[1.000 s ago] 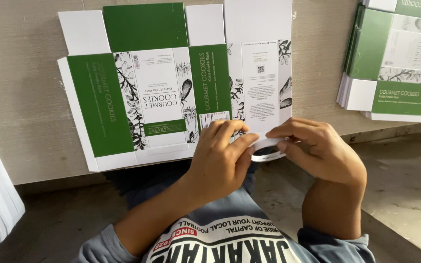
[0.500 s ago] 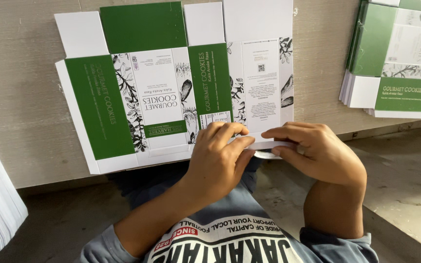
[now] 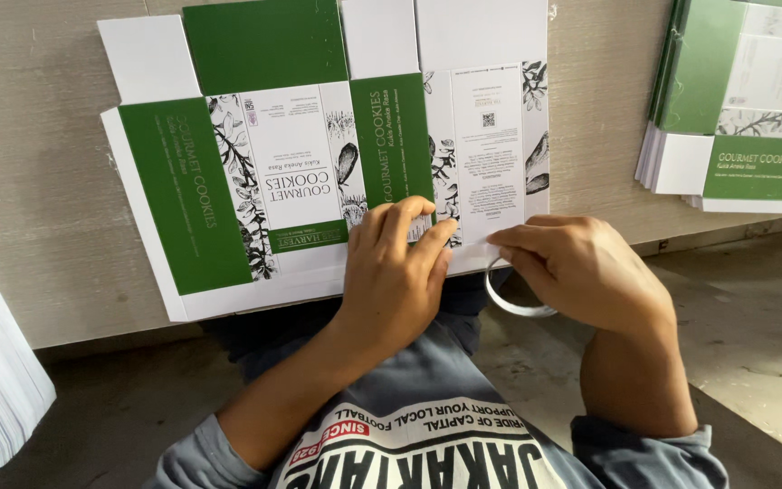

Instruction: The person assembles flat-packed boxes by folding the flaps and securing them with clear adhesive tape. They handle multiple identical boxes, applying tape to the edges and folding the flaps to form the box shape. The person also briefly handles a plastic bag containing blue items before returning to box assembly.

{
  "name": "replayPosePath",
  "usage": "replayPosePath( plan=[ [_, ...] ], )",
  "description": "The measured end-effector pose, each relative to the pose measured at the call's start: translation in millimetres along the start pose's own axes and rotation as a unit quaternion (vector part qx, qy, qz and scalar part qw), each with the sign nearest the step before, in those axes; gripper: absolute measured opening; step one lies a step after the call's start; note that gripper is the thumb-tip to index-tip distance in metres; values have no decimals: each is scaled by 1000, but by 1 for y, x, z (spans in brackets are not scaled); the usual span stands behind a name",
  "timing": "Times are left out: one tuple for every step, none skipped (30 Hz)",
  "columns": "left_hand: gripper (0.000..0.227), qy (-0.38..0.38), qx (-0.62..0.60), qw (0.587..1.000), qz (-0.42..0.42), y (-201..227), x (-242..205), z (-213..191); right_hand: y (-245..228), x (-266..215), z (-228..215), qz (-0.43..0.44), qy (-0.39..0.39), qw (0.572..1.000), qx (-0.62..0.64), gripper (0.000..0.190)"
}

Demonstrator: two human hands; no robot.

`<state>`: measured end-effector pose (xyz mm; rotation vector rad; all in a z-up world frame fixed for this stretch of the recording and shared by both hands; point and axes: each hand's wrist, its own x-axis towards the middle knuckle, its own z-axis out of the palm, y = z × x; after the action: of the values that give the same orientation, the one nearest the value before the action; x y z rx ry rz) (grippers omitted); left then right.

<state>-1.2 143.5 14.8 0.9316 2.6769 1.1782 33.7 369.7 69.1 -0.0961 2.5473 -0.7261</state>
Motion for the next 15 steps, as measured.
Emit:
replayPosePath(
  plan=[
    [22, 0, 0, 1000, 0, 0, 0, 2, -2, 1, 0, 0, 0, 1000, 0, 27],
    [21, 0, 4, 1000, -5, 0, 0, 3, -3, 2, 0, 2, -4, 1000, -29, 26],
    [20, 0, 8, 1000, -11, 0, -1, 5, -5, 3, 0, 5, -7, 998, -57, 26],
    [20, 0, 8, 1000, -11, 1, -1, 5, -5, 3, 0, 4, -7, 998, -57, 26],
    [20, 1, 9, 1000, -14, 1, -1, 5, -6, 4, 0, 5, -13, 997, -71, 25],
    [20, 2, 10, 1000, -17, 2, 0, 5, -6, 4, -1, 6, -18, 996, -86, 25],
    [20, 3, 10, 1000, -18, 2, 0, 6, -7, 5, -2, 5, -18, 996, -86, 25],
    [18, 6, 19, 1000, -18, 2, 1, 6, -8, 5, -2, 18, -28, 995, -96, 25],
    [17, 8, 28, 999, -18, 3, 1, 7, -8, 5, -2, 30, -39, 993, -107, 26],
    [17, 8, 28, 999, -18, 3, 1, 7, -8, 5, -2, 31, -39, 993, -107, 26],
    [18, 11, 33, 999, -18, 3, 2, 8, -8, 5, -2, 26, -36, 993, -105, 26],
    [18, 13, 39, 999, -19, 3, 2, 8, -8, 5, -1, 22, -32, 994, -103, 25],
    [18, 13, 39, 999, -19, 3, 2, 8, -8, 4, -1, 22, -33, 994, -103, 25],
    [18, 11, 44, 999, -20, 4, 2, 8, -9, 4, -1, 24, -32, 993, -107, 24],
    [18, 9, 49, 999, -21, 4, 3, 8, -9, 4, -1, 25, -32, 993, -111, 24]
  ],
)
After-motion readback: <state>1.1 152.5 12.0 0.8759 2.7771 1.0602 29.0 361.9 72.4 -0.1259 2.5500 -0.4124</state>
